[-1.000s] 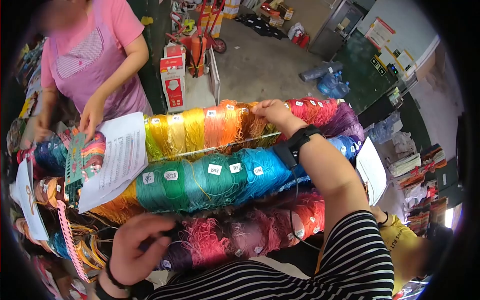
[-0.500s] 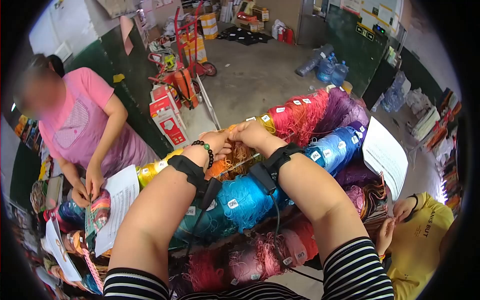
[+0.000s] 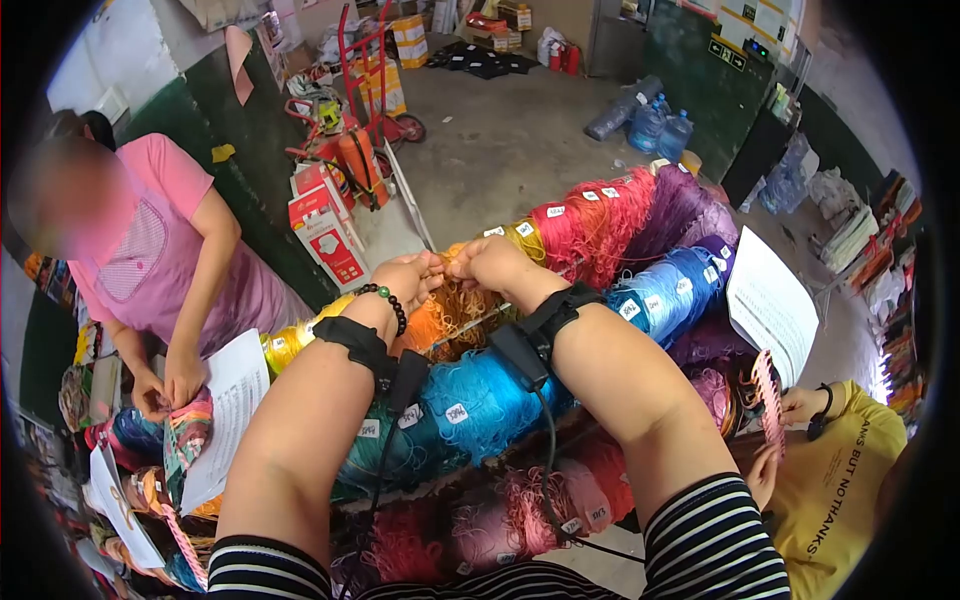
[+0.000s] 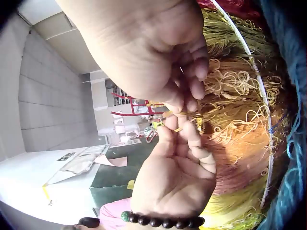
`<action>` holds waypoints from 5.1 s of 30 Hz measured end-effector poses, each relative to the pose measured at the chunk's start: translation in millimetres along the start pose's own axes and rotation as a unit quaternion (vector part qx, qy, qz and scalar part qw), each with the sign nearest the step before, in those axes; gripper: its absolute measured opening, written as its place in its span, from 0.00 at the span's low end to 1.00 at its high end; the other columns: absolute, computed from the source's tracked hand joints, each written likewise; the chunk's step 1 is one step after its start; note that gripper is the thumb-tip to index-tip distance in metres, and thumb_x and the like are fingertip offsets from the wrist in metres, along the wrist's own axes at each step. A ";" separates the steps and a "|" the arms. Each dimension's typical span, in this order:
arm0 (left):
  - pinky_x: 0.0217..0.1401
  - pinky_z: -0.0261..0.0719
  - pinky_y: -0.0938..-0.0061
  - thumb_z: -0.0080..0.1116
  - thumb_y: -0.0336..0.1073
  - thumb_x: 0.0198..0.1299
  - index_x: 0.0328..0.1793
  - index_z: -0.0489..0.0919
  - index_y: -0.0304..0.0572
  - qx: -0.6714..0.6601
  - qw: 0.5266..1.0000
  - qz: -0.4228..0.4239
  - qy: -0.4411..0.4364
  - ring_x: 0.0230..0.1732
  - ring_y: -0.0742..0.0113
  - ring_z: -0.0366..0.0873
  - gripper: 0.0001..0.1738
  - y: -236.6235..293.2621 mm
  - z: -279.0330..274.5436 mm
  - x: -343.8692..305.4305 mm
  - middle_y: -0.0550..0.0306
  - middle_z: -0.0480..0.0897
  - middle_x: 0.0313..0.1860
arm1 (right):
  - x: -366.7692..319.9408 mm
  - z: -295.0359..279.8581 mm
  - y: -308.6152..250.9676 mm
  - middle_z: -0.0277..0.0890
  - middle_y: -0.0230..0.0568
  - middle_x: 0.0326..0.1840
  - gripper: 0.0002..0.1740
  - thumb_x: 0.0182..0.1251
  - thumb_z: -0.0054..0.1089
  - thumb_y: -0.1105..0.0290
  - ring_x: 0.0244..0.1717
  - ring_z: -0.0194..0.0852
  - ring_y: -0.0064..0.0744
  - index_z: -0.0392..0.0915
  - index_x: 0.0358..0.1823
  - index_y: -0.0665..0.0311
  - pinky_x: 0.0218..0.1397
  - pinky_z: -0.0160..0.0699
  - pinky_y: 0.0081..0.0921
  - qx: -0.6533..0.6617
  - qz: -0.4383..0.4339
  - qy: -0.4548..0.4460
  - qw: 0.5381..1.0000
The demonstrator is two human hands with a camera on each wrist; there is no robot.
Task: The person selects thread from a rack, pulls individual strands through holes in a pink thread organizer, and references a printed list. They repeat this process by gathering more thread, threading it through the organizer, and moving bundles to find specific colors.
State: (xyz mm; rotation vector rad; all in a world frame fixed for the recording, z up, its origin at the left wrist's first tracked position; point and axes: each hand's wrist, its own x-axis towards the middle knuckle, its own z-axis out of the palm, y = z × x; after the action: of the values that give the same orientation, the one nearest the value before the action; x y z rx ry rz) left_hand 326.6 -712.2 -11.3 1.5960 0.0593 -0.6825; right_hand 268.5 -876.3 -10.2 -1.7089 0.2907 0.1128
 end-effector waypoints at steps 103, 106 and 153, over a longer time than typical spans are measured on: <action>0.49 0.75 0.77 0.50 0.39 0.72 0.53 0.75 0.45 0.013 0.992 0.110 0.057 0.50 0.74 0.78 0.10 -164.9 -533.6 -438.0 0.61 0.83 0.52 | -283.8 614.9 -83.5 0.82 0.41 0.23 0.15 0.67 0.59 0.62 0.25 0.80 0.29 0.84 0.37 0.68 0.33 0.78 0.28 -0.107 -0.171 -0.006 0.979; 0.40 0.78 0.81 0.54 0.33 0.68 0.51 0.74 0.39 -0.041 0.989 0.135 0.055 0.41 0.74 0.80 0.09 -167.4 -531.8 -427.6 0.58 0.83 0.44 | -264.0 624.4 -73.0 0.81 0.39 0.21 0.16 0.69 0.57 0.61 0.22 0.78 0.27 0.83 0.32 0.68 0.30 0.76 0.28 -0.107 -0.111 -0.011 0.988; 0.40 0.79 0.85 0.55 0.27 0.68 0.61 0.72 0.39 -0.219 0.950 0.219 -0.031 0.42 0.77 0.81 0.16 -153.1 -545.6 -454.5 0.56 0.84 0.47 | -253.4 640.4 -72.2 0.80 0.41 0.28 0.04 0.69 0.50 0.78 0.28 0.80 0.28 0.68 0.42 0.65 0.32 0.77 0.23 0.010 -0.069 -0.118 0.991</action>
State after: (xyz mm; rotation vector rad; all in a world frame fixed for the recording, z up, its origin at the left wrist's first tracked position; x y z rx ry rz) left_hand 100.8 -24.6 50.8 1.1054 -0.1765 -0.3383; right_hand 101.1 -204.9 16.7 -1.6714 -0.0023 0.2075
